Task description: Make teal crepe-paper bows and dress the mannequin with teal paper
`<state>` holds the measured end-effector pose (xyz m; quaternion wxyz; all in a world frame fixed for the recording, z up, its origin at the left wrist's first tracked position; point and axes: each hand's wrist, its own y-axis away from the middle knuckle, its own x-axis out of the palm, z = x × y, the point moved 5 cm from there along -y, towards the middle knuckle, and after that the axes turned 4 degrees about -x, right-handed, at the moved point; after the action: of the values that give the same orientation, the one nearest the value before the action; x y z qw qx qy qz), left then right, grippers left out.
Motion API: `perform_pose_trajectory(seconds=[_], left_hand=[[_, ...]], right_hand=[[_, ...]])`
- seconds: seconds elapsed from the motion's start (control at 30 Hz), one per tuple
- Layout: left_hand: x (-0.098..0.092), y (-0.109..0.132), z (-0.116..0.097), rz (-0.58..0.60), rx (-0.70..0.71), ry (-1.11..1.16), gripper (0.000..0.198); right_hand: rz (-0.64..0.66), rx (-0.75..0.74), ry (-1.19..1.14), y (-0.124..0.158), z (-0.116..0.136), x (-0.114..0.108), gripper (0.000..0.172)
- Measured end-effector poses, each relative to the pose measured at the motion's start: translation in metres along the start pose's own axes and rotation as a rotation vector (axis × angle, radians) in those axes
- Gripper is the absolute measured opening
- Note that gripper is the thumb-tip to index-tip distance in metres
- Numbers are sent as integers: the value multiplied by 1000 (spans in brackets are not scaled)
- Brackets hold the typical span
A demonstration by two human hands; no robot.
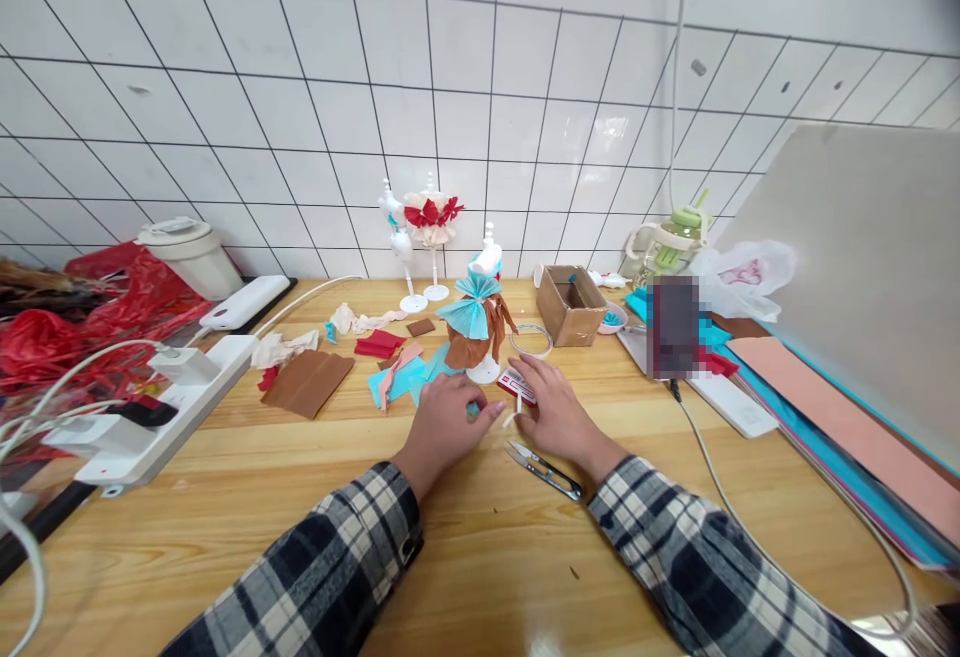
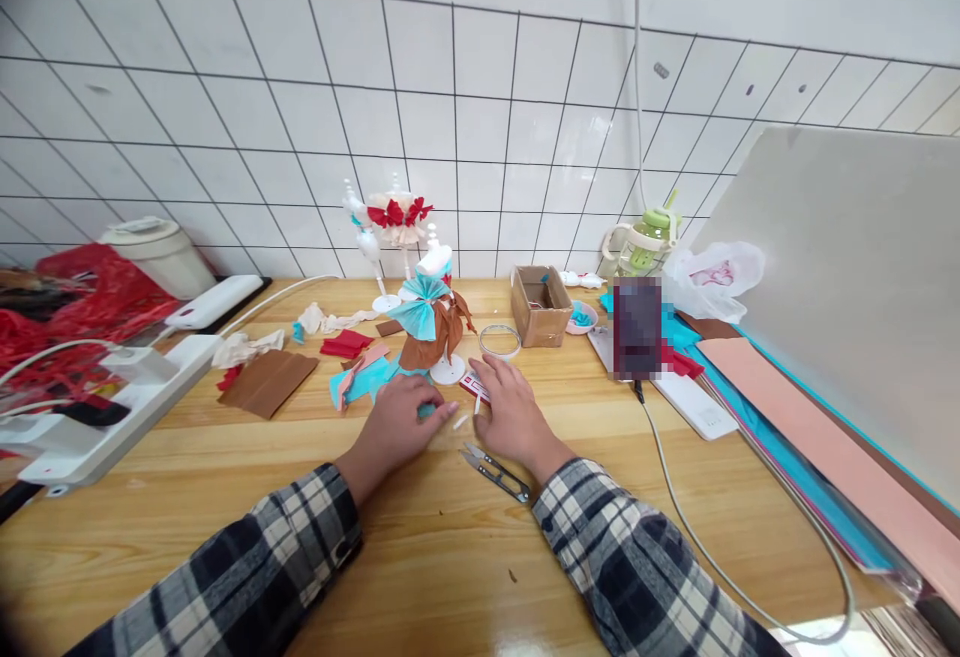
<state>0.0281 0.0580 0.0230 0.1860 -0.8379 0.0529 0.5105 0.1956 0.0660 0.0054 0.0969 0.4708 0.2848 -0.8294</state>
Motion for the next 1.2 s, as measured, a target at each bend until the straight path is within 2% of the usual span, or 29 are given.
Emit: perform_pose_trajectory(seconds=[0.03, 0.1, 0.2, 0.27, 0.37, 0.53, 0.7, 0.83, 0.9, 1.03, 1.07, 1.2], left_hand=[[1, 0, -3, 10, 0, -1, 41], [3, 3, -12, 21, 13, -1, 41], [4, 4, -20, 5, -14, 6, 42], [8, 2, -18, 20, -75, 34, 45], [20, -5, -11, 84, -146, 88, 45], [33, -12, -2, 115, -208, 122, 28], [39, -14, 1, 126, -250, 147, 39], [43, -14, 4, 96, -266, 134, 20], [42, -12, 4, 80, -251, 128, 18], [30, -2, -4, 57, -160, 106, 18], [25, 1, -7, 49, -134, 96, 19], [8, 10, -18, -23, 6, 10, 21]], right_hand=[[3, -53, 19, 0, 4, -2, 67], [-13, -133, 55, 0, 10, -5, 47], [-79, -157, 98, -1, 10, -10, 15], [-100, -154, 132, -1, 10, -11, 5], [-97, -149, 200, -2, 12, -11, 4], [-76, -142, 248, -2, 14, -11, 7], [-46, -204, 289, -2, 18, -10, 9], [-13, -172, 272, -3, 17, -8, 7], [7, -156, 223, -2, 14, -9, 5], [62, -154, 65, 3, 7, -12, 42], [62, -149, 38, 3, 5, -13, 45], [45, -161, 22, 3, 1, -8, 26]])
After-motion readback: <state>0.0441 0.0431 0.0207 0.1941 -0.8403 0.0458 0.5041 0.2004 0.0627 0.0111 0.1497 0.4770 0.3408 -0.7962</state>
